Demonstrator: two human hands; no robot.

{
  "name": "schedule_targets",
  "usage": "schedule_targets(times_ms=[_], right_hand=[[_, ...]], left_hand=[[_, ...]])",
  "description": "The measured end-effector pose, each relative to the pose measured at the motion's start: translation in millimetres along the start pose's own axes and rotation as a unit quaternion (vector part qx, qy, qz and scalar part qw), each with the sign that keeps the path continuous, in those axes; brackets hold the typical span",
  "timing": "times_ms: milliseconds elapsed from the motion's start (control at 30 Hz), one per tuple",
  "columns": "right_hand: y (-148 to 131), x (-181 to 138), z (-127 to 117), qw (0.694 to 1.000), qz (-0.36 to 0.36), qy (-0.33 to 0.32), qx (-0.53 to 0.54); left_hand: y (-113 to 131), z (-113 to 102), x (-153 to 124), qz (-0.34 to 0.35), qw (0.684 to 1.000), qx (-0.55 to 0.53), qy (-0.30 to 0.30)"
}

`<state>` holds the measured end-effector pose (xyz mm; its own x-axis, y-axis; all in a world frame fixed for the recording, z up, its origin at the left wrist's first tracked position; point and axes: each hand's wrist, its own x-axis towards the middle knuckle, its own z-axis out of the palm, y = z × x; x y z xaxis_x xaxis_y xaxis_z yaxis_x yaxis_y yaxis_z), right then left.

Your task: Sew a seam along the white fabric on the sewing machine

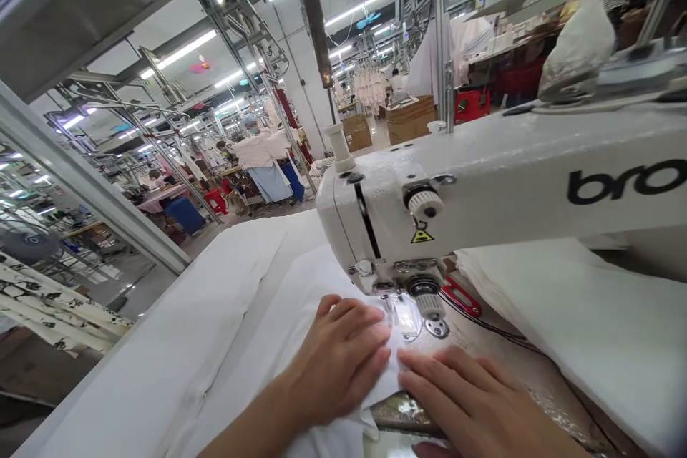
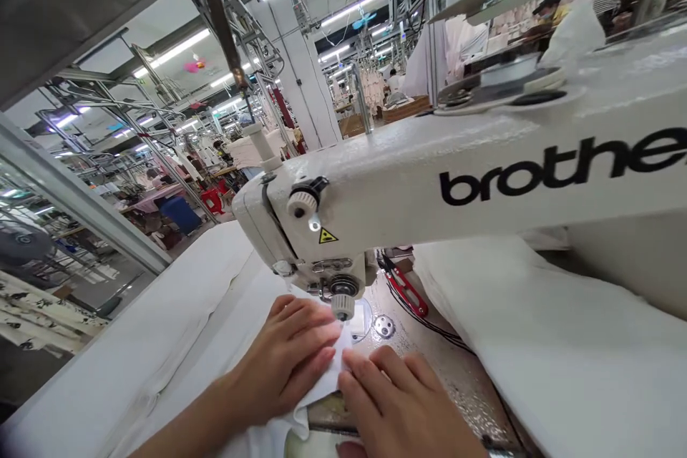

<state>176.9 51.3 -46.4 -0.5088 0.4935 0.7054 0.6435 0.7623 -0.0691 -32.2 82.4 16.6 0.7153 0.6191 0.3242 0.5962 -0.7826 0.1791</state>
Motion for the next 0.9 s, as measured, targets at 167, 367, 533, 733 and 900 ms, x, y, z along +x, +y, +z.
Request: schedule_targets(times_ms=[167, 367, 533, 733, 900], right_hand=[[4.6, 11.8, -7.1, 1.000, -0.018, 0.016, 0.016], [5.8, 23.4, -9.9, 0.998, 0.020, 0.053, 0.012], [6.5, 24.3, -0.3, 0.996, 0.071, -0.009, 0.059], [5.4, 27.1, 8.6, 0.994, 0.083, -0.012, 0.066], [5.3, 26.1, 7.3, 0.992, 0.092, -0.022, 0.083]], left_hand=[[17.2, 2.4, -10.1, -0.009, 0.997, -0.067, 0.023], [10.1, 9.2, -10.3, -0.013, 0.997, -0.071, 0.039], [4.2, 8.9, -7.1, -0.061, 0.989, -0.136, 0.019], [6.6, 8.7, -7.9, -0.050, 0.987, -0.143, 0.051], [8.7, 14.6, -5.7, -0.027, 0.987, -0.080, 0.134]])
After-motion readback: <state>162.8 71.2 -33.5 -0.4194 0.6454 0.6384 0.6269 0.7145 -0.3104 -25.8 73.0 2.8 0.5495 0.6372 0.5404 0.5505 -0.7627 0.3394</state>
